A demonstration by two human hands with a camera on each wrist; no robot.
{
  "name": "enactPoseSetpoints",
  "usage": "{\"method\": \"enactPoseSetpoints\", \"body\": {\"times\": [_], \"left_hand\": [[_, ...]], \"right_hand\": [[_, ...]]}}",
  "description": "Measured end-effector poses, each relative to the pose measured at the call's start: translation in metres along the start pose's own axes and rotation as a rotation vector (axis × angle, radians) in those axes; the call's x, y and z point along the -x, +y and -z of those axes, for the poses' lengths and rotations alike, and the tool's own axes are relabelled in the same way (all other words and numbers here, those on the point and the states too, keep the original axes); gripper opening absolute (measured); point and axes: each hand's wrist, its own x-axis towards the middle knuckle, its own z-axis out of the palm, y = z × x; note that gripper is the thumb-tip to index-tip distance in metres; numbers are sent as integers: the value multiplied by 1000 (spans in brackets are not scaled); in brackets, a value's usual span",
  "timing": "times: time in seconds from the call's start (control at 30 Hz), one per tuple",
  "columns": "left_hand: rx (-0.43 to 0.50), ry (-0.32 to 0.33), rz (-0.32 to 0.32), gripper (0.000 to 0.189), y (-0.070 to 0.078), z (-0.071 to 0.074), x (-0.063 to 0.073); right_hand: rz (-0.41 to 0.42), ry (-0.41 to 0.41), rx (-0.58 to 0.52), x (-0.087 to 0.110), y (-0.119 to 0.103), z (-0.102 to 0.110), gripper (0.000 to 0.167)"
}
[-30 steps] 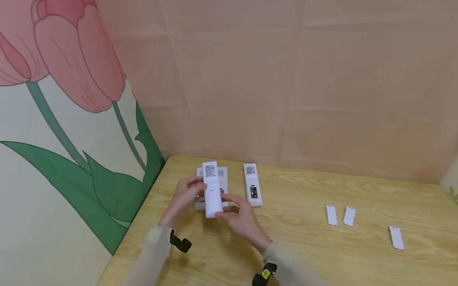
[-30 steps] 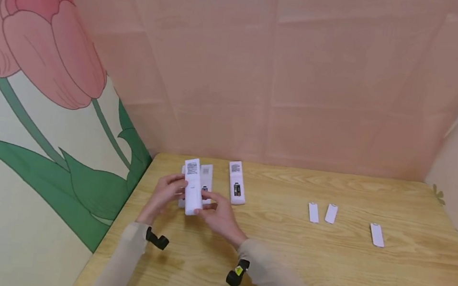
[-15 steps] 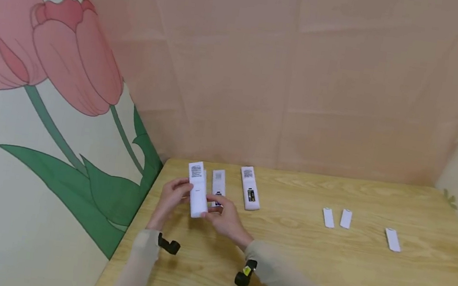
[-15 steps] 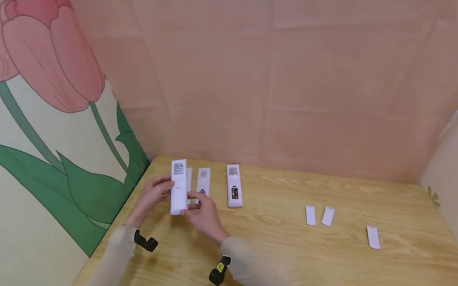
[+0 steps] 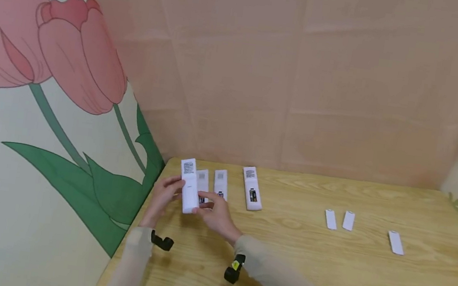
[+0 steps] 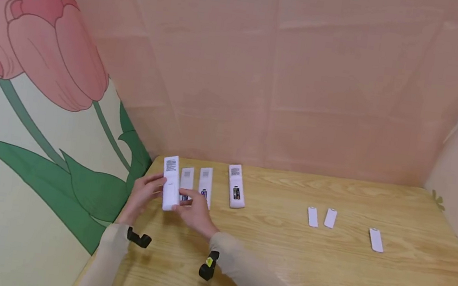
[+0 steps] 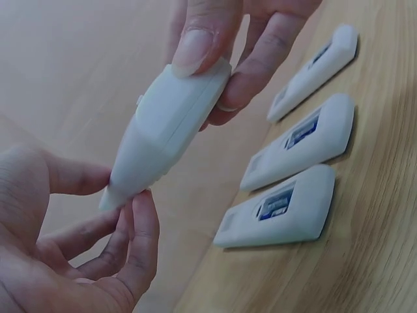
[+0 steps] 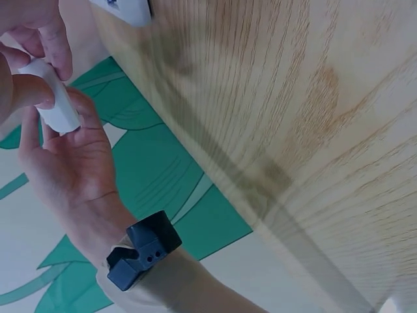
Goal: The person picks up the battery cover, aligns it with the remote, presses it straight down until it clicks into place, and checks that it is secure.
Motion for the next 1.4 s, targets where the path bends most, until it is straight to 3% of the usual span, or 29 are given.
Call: {"method": "enactPoseSetpoints", "body": {"times": [0.33, 0.6, 0.9, 1.13, 1.4], "left_hand": [[-52, 21, 4, 50, 6, 21, -3], [-24, 53, -25, 43, 6, 26, -3], [-26, 105, -40, 41, -9, 28, -3], [-22, 119, 4, 41, -25, 26, -4], [-89, 118, 35, 41, -44, 29, -3]], "right_hand": [[46, 22, 19, -11, 1, -17, 52], [79, 25, 5, -15, 5, -21, 47], [136, 11, 27, -17, 18, -32, 47], [108, -2, 84, -18, 32, -38, 47], [117, 5, 143, -17, 48, -47, 46]]}}
